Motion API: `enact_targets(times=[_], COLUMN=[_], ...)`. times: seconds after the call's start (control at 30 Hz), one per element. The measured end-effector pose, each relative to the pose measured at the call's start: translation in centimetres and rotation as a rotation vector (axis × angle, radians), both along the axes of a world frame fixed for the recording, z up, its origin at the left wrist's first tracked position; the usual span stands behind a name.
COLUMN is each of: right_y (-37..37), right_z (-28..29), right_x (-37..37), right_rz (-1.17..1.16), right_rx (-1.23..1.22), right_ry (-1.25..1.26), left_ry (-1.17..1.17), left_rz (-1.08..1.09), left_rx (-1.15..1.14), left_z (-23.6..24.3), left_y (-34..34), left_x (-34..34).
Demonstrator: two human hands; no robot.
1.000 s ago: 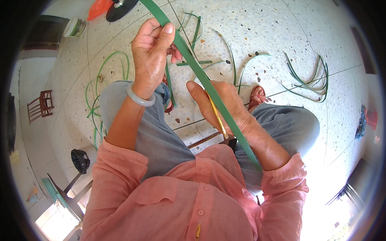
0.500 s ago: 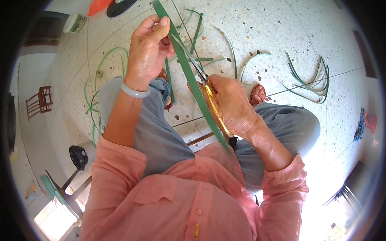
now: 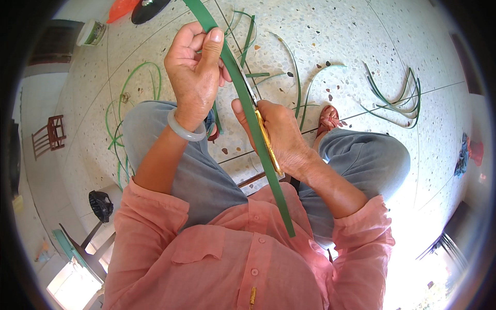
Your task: Cutting plastic or bamboo strips using scissors.
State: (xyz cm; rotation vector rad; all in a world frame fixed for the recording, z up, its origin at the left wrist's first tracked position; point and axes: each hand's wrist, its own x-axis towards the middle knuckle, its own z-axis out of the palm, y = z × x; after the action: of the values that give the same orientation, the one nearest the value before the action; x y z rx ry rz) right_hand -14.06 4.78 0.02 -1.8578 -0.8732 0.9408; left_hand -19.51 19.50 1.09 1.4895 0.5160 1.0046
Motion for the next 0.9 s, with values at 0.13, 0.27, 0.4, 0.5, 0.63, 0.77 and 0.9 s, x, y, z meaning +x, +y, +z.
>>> enact_targets(times=[0.13,0.27,0.4,0.5,0.63,0.77,0.9], right_y=[0.2,0.4,0.5,0.6,0.5,0.5,0.4], right_z=[0.2,-0.3,-0.1,-0.1,-0.5,-0.8,-1.5], right_x=[-0.1,-0.6,-0.8,-0.8,-0.8,-0.8,-1.0], right_rz=[0.009,-0.036,-0.058,-0.071,-0.088,-0.079,-0.091], right_rx=[-0.012,0.011,0.002,0.006,0.052,0.051,0.100], right_ry=[-0.017,-0.022,0.003,-0.060,-0.064,-0.058,-0.096], left_ry=[-0.010,-0.020,-0.011,-0.007,-0.016,-0.009,-0.023], left_rz=[-0.014,-0.010,-0.005,-0.004,-0.025,-0.023,-0.046], left_rx=[-0.015,-0.061,-0.056,-0.057,-0.087,-0.109,-0.108], left_z=[0.0,0.0,0.2,0.2,0.2,0.3,0.1], left_y=[0.2,0.3,0.4,0.5,0.6,0.6,0.7], left_x=[-0.1,-0.2,-0.4,-0.4,-0.5,-0.6,-0.6])
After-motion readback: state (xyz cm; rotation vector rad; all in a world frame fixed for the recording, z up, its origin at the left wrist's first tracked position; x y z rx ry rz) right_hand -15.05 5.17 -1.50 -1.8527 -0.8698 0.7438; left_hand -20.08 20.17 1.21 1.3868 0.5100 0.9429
